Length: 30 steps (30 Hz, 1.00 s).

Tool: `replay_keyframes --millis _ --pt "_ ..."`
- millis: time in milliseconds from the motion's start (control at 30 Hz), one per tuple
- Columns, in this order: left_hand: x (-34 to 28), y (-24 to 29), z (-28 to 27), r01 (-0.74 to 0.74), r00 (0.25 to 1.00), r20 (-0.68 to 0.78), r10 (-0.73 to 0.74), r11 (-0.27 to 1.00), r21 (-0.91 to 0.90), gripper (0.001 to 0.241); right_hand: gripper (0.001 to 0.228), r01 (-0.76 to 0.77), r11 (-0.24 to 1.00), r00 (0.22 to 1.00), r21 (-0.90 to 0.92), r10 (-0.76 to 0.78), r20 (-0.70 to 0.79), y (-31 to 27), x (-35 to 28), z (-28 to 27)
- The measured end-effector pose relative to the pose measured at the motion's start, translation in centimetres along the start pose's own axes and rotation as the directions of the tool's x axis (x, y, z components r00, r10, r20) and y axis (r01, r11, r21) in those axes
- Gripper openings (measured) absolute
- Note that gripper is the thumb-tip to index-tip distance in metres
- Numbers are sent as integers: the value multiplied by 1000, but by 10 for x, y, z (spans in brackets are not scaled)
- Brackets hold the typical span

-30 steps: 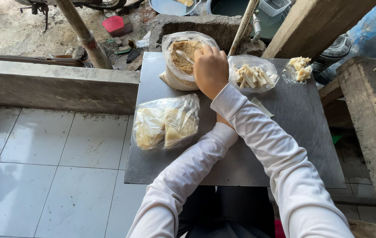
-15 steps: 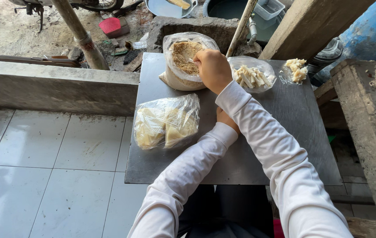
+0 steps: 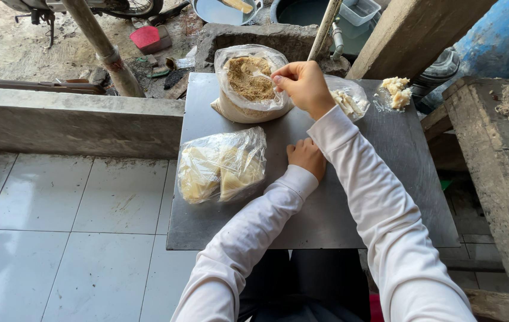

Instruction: The person prepares wrapped food items by spooning a granular filling onto a thin square wrapper and folding the wrapper into a small roll on a metal table.

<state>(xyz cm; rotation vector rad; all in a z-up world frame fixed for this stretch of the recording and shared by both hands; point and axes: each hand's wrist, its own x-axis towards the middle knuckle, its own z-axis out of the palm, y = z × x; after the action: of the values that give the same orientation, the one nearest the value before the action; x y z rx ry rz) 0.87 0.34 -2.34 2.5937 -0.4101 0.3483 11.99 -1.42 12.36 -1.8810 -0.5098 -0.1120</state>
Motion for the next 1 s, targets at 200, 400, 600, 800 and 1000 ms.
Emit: replay_keyframes --millis 200,400,600,800,1000 --pt "1 4 -11 26 999 -23 -29 993 -113 49 16 -168 979 985 117 162 60 -40 -42 -47" --pt "-2 8 -27 68 998 3 -68 988 -140 52 17 -258 964 965 58 256 52 -44 -112 -113" --pt "-1 4 -24 85 996 38 -79 977 -195 49 16 -451 892 892 -45 451 6 29 -183 -153" --pt "-2 2 -15 36 999 0 -37 973 -229 46 15 -309 925 949 -223 314 -15 84 -211 -161" --pt "-1 3 -16 8 999 -45 -18 976 -220 43 14 26 830 997 -557 -64 -49 67 -212 -146"
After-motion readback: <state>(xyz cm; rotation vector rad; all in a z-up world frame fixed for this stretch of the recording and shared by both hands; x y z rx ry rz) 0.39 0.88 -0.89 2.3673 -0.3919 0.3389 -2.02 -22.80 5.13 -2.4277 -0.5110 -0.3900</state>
